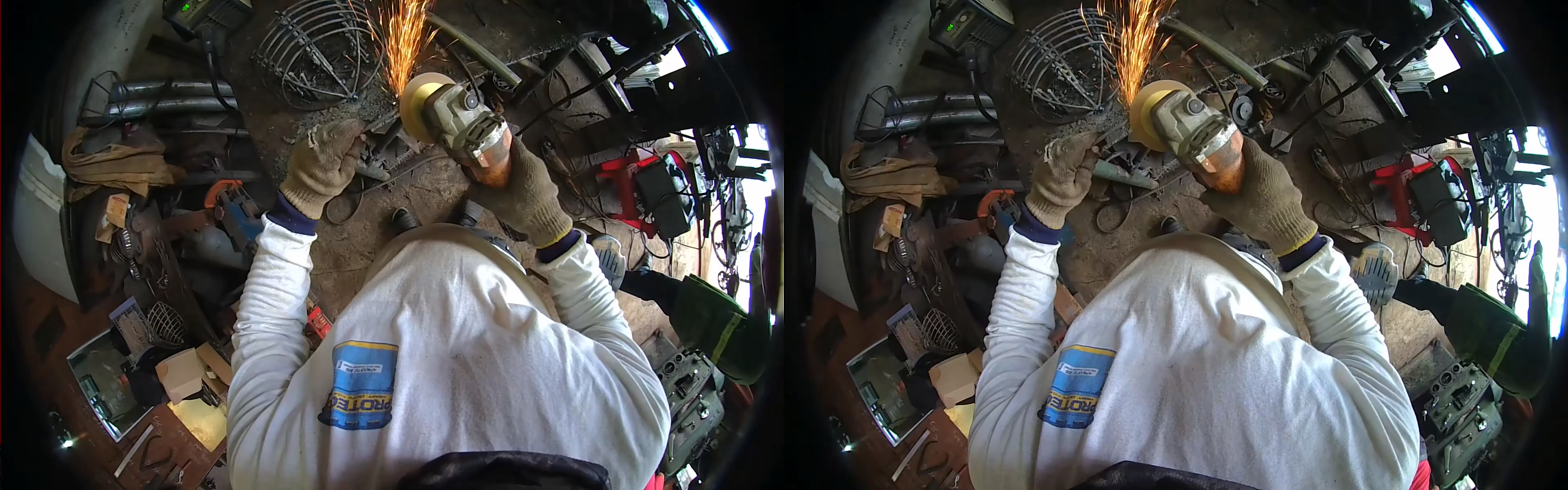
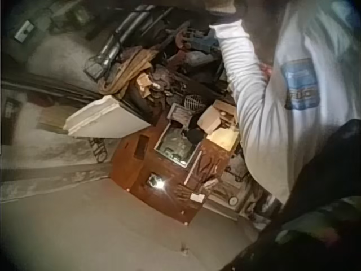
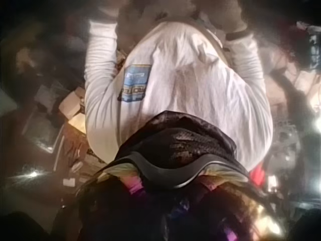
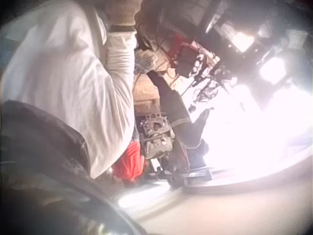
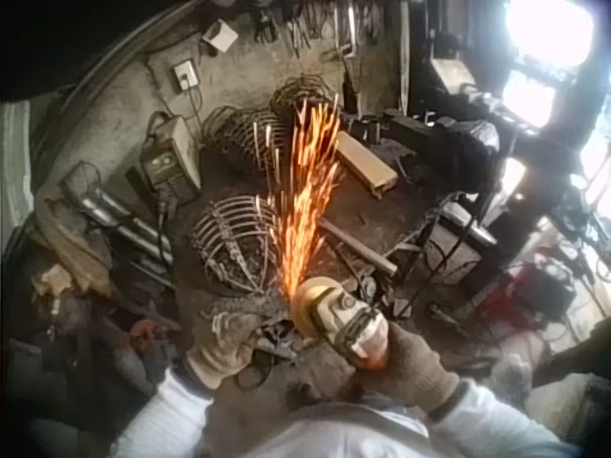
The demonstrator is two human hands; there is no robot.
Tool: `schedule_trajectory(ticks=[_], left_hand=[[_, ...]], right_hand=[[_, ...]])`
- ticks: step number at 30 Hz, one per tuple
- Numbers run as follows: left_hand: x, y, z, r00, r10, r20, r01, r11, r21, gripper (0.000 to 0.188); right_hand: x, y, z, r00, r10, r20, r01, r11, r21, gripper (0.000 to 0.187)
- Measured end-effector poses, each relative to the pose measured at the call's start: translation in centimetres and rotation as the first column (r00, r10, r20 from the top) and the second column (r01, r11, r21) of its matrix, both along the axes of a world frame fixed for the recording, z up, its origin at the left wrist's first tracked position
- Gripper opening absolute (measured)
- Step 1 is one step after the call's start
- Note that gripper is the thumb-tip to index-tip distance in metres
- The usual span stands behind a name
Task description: The person uses a handheld grinder to smooth edges on a curved metal frame, then uses a welding tool to attach a metal rod to the center of the frame on a workbench.
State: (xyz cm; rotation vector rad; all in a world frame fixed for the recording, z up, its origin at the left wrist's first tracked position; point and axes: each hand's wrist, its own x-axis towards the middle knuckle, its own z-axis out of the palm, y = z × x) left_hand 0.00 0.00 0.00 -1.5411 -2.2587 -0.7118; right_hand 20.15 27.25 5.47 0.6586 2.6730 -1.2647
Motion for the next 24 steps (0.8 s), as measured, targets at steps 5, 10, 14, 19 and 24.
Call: schedule_trajectory(ticks=[5, 10, 14, 19, 24], left_hand=[[-0.3, -0.2, 1.0, 0.996, -0.051, 0.072, 0.053, 0.998, -0.017, 0.021], [0.0, 0.1, 0.7, 0.992, -0.050, 0.112, 0.050, 0.999, 0.005, 0.024], [-0.9, -0.1, 0.3, 0.996, -0.044, 0.078, 0.045, 0.999, -0.011, 0.026], [-1.4, -0.4, 0.3, 0.998, -0.065, 0.025, 0.065, 0.998, -0.010, 0.027], [-1.5, -0.3, 1.8, 0.996, -0.074, 0.048, 0.078, 0.993, -0.085, 0.025]], right_hand=[[-0.6, 0.5, -0.3, 0.999, -0.029, 0.027, 0.030, 0.999, -0.032, 0.080], [-0.2, 0.6, 0.3, 1.000, -0.020, -0.011, 0.020, 1.000, -0.010, 0.075], [-0.6, 0.4, -0.6, 0.995, 0.011, -0.100, -0.017, 0.998, -0.061, 0.075], [-1.2, 1.3, -0.6, 0.999, -0.005, -0.035, 0.004, 0.999, -0.042, 0.076], [-0.3, 1.5, -0.5, 0.998, -0.033, -0.054, 0.029, 0.997, -0.066, 0.077]])
